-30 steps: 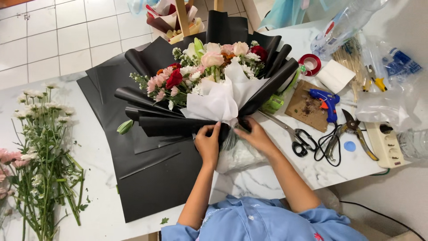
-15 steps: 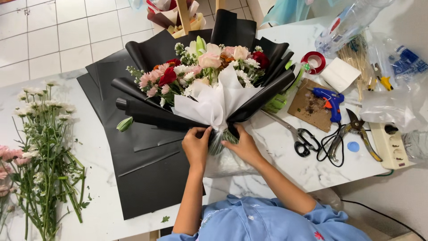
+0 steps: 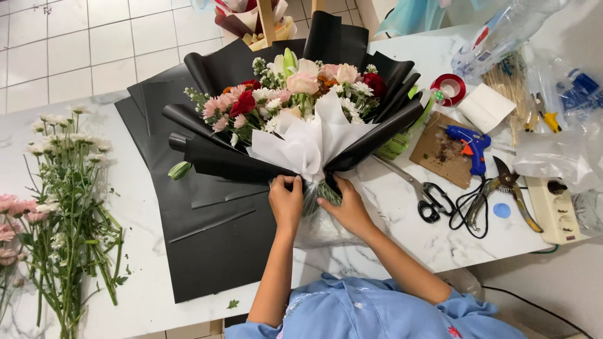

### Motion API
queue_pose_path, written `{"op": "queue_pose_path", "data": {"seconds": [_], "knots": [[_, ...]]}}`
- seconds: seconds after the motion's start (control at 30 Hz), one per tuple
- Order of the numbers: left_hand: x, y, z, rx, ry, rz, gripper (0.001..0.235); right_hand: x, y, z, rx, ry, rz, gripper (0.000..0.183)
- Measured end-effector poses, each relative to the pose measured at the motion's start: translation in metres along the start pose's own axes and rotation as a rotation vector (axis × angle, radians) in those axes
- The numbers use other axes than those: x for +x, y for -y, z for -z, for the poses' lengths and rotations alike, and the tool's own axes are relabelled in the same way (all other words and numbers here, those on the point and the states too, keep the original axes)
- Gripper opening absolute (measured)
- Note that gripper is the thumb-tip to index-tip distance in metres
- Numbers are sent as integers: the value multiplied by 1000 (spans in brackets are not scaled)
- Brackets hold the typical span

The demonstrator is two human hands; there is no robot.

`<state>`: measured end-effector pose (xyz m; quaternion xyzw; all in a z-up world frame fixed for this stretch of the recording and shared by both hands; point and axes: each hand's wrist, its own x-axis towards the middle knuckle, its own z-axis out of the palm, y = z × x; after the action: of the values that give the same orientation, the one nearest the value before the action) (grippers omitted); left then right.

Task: The person wraps a mixed flower bouquet with black wrapping paper. They fold and tuck the paper around the stems, then use a stapler to secure the layers in place.

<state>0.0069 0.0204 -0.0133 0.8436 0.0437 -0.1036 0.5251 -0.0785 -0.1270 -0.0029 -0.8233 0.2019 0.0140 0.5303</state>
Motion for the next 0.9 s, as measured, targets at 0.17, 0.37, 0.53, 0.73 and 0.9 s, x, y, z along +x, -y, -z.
{"op": "queue_pose_path", "data": {"seconds": [0.17, 0.37, 0.53, 0.73, 0.9], "knots": [[-2, 2, -1, -95, -23, 43, 15, 4, -10, 0, 8, 1, 17, 81], [-4, 0, 0, -108, -61, 83, 14, 1, -10, -1, -10, -11, 42, 80], [2, 13, -2, -156, -80, 85, 13, 2, -17, -6, -10, -33, 48, 80], [5, 22, -13, -57, -94, 16, 13, 1, -24, -5, -5, -12, 25, 83], [-7, 5, -9, 74, -135, -104, 8, 1, -22, -5, -5, 1, 50, 81]]}}
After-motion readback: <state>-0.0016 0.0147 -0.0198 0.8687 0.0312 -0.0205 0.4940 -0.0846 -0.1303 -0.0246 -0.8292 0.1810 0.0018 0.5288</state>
